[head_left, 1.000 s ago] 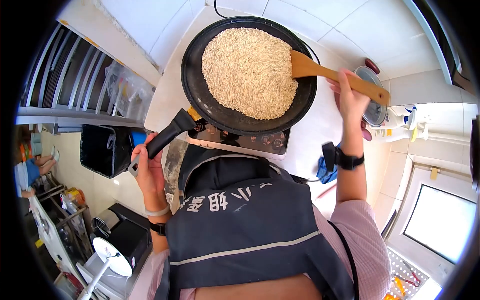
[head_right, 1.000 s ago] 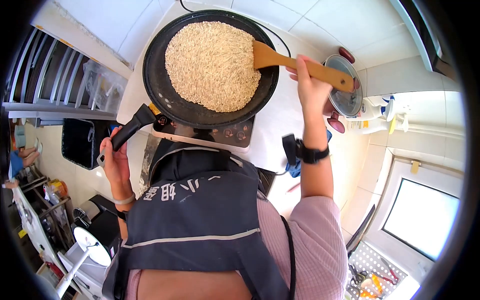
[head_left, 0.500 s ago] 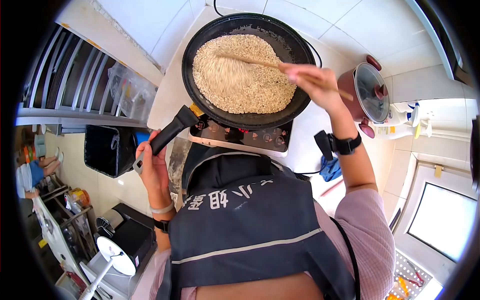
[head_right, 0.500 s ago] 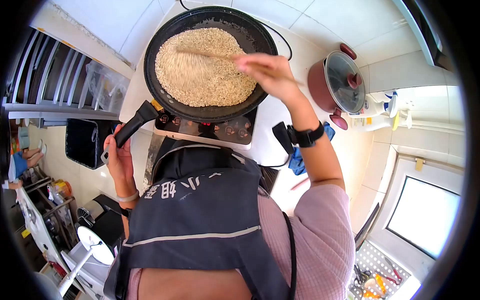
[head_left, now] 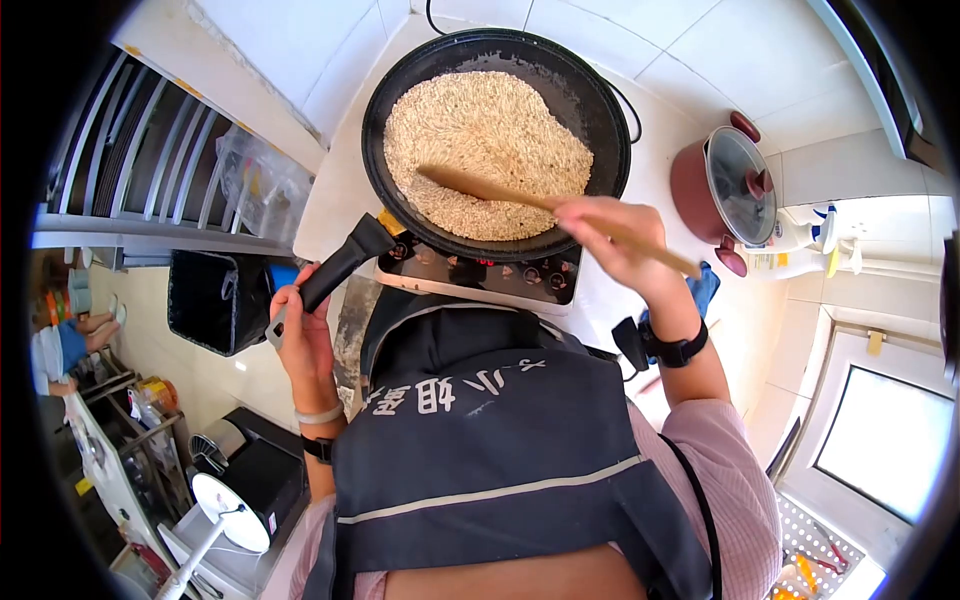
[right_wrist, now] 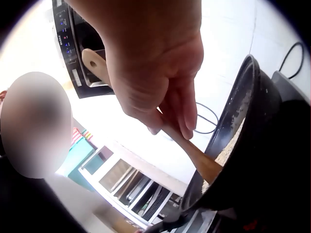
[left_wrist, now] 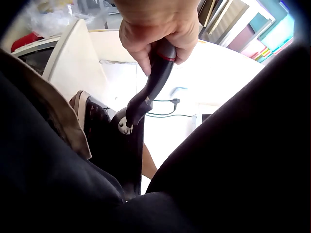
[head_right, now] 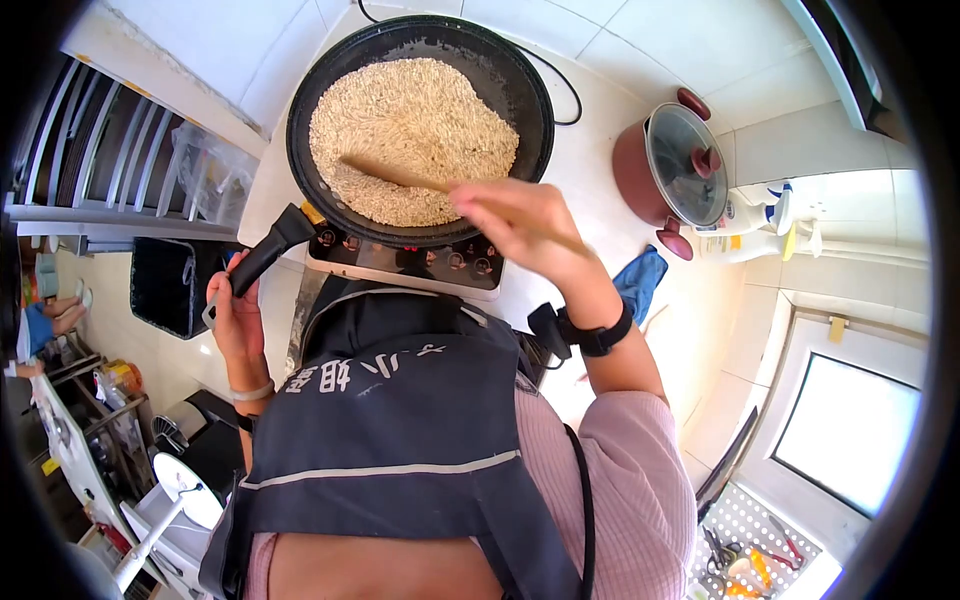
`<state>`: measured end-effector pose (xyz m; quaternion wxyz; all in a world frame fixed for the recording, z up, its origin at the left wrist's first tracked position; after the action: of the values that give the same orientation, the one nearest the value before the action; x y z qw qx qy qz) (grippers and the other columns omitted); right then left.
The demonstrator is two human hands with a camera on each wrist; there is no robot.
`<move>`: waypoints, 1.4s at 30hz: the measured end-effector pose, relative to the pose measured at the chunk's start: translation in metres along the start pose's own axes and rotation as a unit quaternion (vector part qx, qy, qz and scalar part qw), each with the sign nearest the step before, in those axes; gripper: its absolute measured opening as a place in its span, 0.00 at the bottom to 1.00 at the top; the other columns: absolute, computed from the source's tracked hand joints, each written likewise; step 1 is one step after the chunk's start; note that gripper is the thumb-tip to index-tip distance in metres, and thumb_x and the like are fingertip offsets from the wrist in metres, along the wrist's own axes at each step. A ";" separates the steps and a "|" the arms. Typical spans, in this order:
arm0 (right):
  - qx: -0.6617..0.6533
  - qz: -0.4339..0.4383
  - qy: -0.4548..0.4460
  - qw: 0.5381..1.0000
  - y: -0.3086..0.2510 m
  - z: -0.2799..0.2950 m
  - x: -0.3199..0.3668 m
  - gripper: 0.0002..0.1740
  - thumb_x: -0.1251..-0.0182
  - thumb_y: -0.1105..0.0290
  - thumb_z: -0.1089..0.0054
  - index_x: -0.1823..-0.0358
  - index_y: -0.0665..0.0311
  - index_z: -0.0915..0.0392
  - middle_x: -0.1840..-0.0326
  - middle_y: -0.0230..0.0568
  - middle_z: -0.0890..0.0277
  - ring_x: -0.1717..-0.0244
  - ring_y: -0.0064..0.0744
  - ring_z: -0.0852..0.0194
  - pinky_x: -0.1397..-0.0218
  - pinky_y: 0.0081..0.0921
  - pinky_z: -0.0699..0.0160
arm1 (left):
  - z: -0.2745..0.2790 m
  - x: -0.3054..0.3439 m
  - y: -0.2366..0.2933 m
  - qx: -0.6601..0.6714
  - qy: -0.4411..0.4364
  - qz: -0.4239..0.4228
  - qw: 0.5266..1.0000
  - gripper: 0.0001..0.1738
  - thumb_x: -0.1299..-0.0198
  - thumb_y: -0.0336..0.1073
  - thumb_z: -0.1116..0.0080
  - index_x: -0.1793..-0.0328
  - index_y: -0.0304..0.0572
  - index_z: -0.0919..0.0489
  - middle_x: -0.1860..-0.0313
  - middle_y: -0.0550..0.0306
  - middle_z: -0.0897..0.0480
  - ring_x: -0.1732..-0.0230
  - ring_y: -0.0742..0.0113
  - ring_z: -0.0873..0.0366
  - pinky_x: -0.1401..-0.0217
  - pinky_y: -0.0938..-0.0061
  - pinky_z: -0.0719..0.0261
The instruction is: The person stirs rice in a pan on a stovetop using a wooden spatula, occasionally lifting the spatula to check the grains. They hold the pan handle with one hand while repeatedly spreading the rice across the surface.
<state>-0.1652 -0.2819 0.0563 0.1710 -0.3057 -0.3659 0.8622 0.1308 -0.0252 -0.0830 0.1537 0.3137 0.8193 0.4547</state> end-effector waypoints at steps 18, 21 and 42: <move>0.109 0.053 0.120 0.985 0.038 0.012 -0.007 0.08 0.40 0.80 0.33 0.59 0.67 0.17 0.57 0.48 0.14 0.54 0.41 0.12 0.54 0.28 0.14 | 0.021 -0.011 0.002 0.012 -0.022 0.010 1.000 0.14 0.26 0.37 0.49 0.41 0.36 0.27 0.33 0.39 0.25 0.28 0.47 0.32 0.29 0.60 0.25; 0.055 0.062 0.088 0.993 0.024 0.000 -0.007 0.09 0.41 0.78 0.32 0.59 0.67 0.17 0.58 0.49 0.14 0.53 0.44 0.13 0.54 0.29 0.13 | 0.020 -0.010 0.002 0.001 -0.006 0.007 1.000 0.13 0.26 0.38 0.50 0.43 0.37 0.28 0.34 0.39 0.24 0.29 0.49 0.30 0.31 0.63 0.22; 0.126 -0.002 0.216 0.968 0.018 0.077 -0.015 0.09 0.39 0.78 0.31 0.57 0.66 0.14 0.61 0.42 0.12 0.64 0.27 0.12 0.61 0.20 0.15 | 0.023 -0.010 0.002 0.012 0.030 0.009 0.999 0.11 0.27 0.37 0.47 0.45 0.39 0.28 0.37 0.37 0.23 0.30 0.46 0.29 0.27 0.57 0.27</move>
<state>-0.2055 -0.3418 0.0910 0.2847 -0.4597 -0.2095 0.8147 0.1521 -0.0158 -0.0939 0.1211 0.3092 0.8263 0.4550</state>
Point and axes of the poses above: each hand's wrist, its own x-axis away from the middle knuckle, its own z-axis out of the back of the hand, y = z × x, the point moved 8 cm from there along -x, towards the middle knuckle
